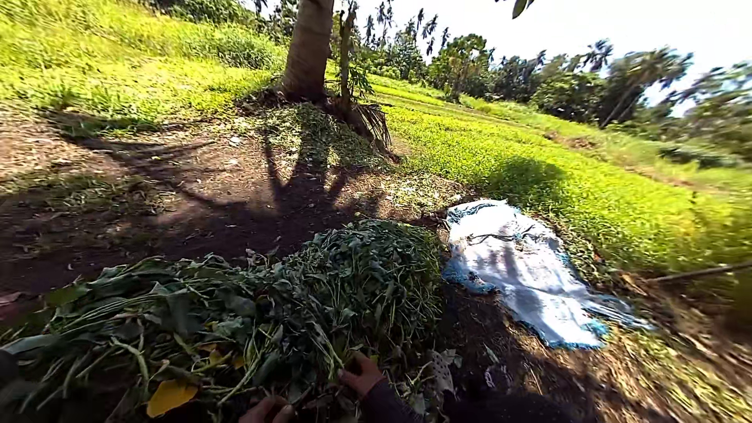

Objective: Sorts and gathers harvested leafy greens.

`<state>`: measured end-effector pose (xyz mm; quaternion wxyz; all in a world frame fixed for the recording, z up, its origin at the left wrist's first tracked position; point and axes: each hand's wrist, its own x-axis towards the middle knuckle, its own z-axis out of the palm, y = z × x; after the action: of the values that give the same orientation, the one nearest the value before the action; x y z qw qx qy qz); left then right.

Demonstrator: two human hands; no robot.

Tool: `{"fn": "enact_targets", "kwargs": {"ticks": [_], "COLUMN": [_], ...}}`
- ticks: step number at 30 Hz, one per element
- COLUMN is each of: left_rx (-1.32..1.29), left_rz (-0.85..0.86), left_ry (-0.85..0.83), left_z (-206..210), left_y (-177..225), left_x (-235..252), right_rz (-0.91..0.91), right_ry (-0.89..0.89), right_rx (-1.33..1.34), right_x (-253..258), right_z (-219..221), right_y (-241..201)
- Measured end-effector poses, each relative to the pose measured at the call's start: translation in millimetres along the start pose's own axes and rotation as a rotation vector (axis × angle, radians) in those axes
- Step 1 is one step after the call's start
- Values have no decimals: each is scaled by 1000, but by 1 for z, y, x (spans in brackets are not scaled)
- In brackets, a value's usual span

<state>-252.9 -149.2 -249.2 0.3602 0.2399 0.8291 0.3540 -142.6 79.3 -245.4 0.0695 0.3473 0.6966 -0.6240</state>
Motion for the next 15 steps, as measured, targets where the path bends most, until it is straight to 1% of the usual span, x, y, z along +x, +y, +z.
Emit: {"fn": "enact_targets", "kwargs": {"ticks": [1, 4, 7, 10, 15], "left_rx": [-99, -391, -502, -677, -983], "left_rz": [-17, -138, -221, -317, -426], "left_ry": [-12, -96, -161, -120, 27], "left_z": [9, 36, 49, 61, 68], "left_y": [3, 21, 39, 44, 37], "left_x": [5, -3, -9, -16, -10], "right_rz": [-24, 48, 54, 52, -33], "right_ry": [5, 0, -31, -132, -337], "right_rx": [46, 70, 110, 42, -270], "right_x": [-16, -39, -55, -76, -85], "right_z": [-8, -20, -13, 2, 14], "right_y": [-4, 15, 28, 34, 54]}}
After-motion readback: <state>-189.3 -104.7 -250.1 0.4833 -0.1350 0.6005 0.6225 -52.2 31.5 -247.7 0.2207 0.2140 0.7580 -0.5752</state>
